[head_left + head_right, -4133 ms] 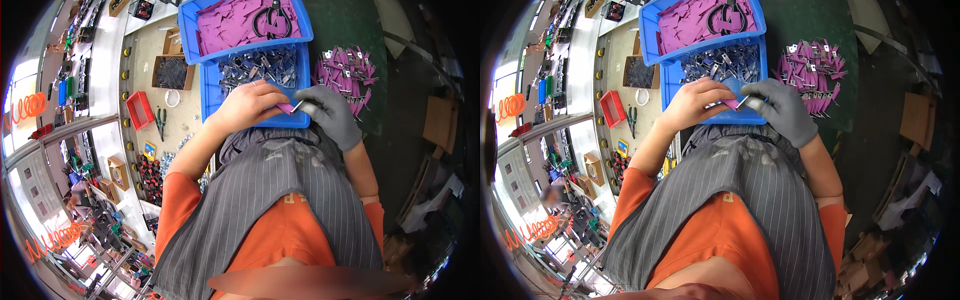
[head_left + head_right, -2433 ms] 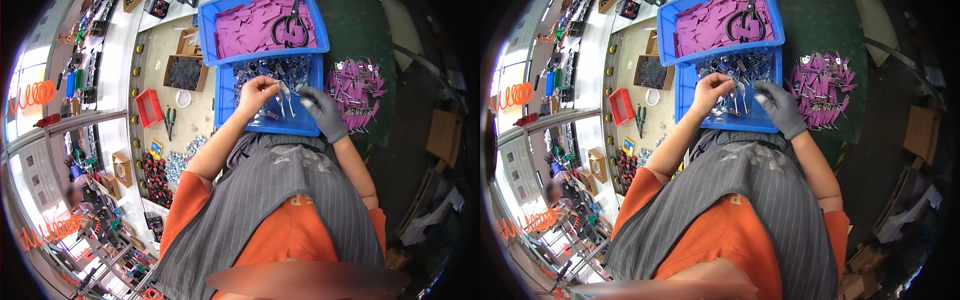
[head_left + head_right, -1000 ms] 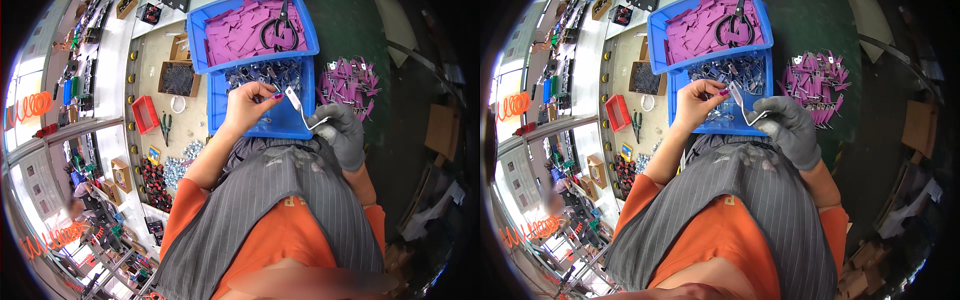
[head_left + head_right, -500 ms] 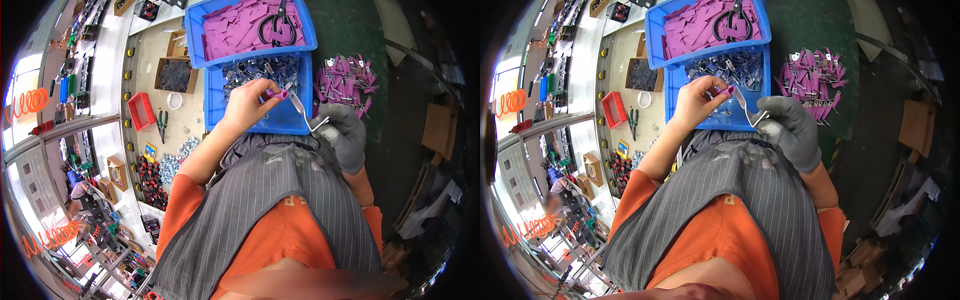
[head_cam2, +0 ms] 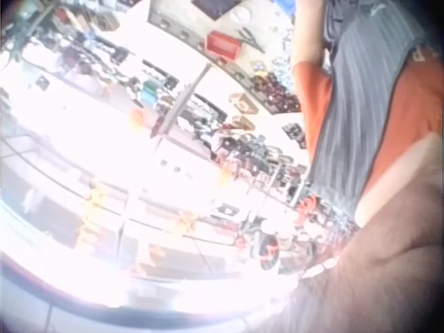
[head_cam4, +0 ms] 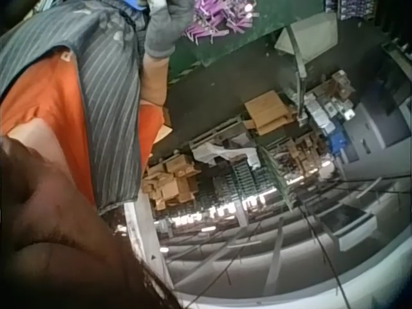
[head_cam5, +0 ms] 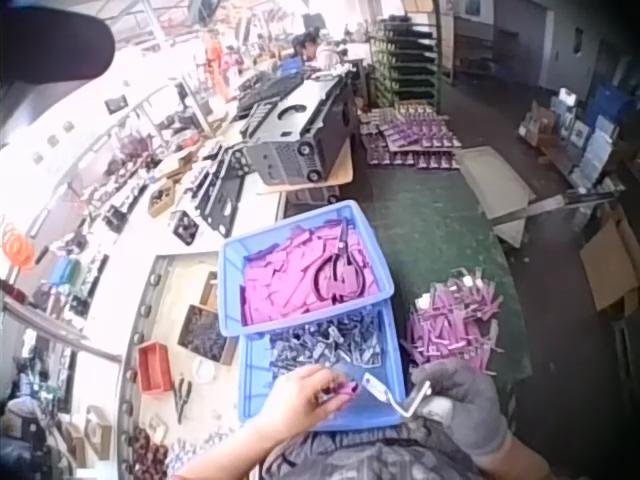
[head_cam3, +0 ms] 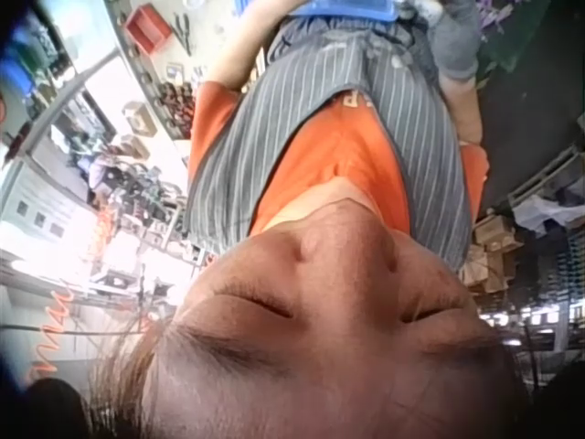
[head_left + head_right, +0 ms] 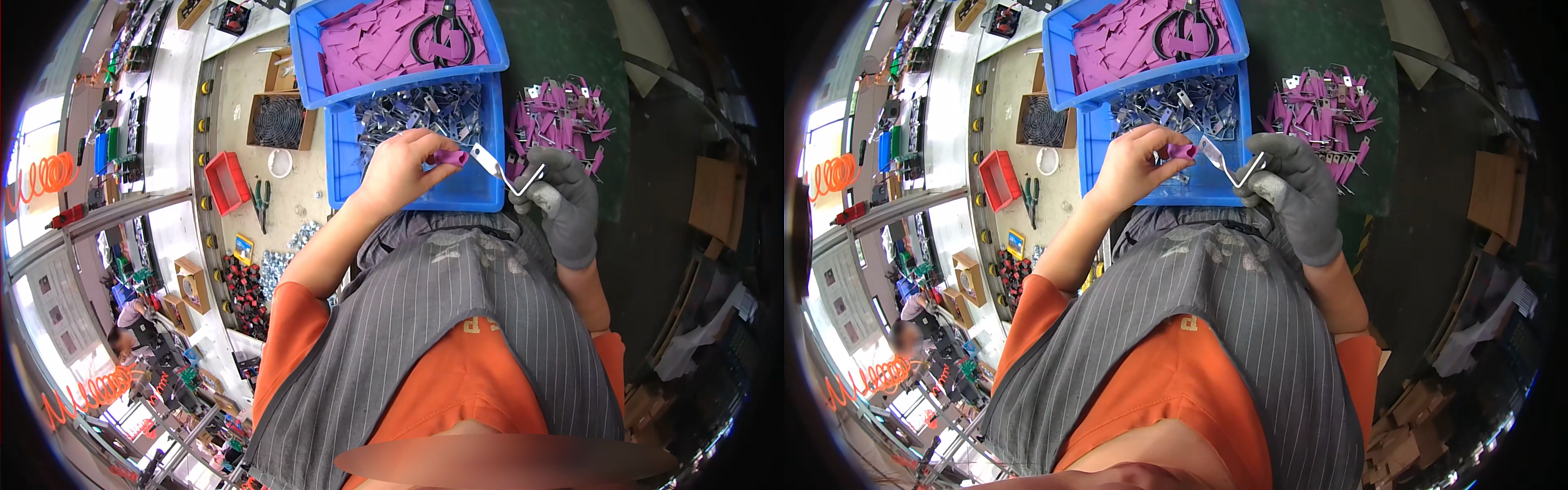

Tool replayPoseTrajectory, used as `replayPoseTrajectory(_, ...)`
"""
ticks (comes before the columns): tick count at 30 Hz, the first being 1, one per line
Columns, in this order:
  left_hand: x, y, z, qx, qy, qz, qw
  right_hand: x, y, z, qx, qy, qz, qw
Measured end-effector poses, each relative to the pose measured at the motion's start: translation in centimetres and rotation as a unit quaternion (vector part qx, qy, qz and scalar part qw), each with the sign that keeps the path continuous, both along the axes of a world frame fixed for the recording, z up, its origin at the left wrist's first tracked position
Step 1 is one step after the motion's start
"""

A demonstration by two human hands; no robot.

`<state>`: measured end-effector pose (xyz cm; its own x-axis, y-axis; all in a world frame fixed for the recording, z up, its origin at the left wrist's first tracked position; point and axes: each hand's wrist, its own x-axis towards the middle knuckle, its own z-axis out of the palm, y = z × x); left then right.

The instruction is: The recorder is picking up metal L-brackets and attaching purple components or stickers to them before placing them in a bin.

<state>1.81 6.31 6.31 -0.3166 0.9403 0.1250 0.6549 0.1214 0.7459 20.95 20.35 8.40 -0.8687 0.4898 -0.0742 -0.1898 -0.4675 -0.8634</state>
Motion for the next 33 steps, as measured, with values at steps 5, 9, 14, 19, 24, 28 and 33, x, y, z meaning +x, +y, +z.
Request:
replayPoseTrajectory(5, 0.4, 0.3, 0.2, -0.006, -0.001, 0.013, 1.0, 0.1, -0.3, 0.1, 0.051, -0.03, 0.047, 0.997)
replayPoseTrajectory(9, 0.4, 0.4, -0.3, 0.044, 0.055, -0.046, 0.996, -0.3, 0.1, 0.6, -0.007, -0.085, 0.089, 0.992)
replayPoseTrajectory(14, 0.8, 0.5, -0.2, 0.036, 0.064, -0.12, 0.99, -2.0, 0.7, -2.2, 0.281, -0.132, 0.074, 0.948)
replayPoseTrajectory(19, 0.6, 0.4, -0.2, 0.107, 0.042, 0.009, 0.993, -1.0, 2.1, -4.7, 0.455, -0.164, 0.062, 0.873)
replayPoseTrajectory(24, -3.2, -2.9, -5.2, -0.201, 0.042, 0.076, 0.976, 2.0, 6.2, -11.9, 0.558, -0.231, -0.143, 0.785)
replayPoseTrajectory(28, -5.0, -4.0, -10.2, -0.301, 0.119, 0.012, 0.946, 5.1, 9.1, -16.3, 0.485, -0.302, -0.194, 0.797)
replayPoseTrajectory(33, -5.7, -2.2, -14.2, -0.335, 0.229, -0.041, 0.913, 3.9, 7.7, -13.7, 0.473, -0.291, -0.228, 0.8)
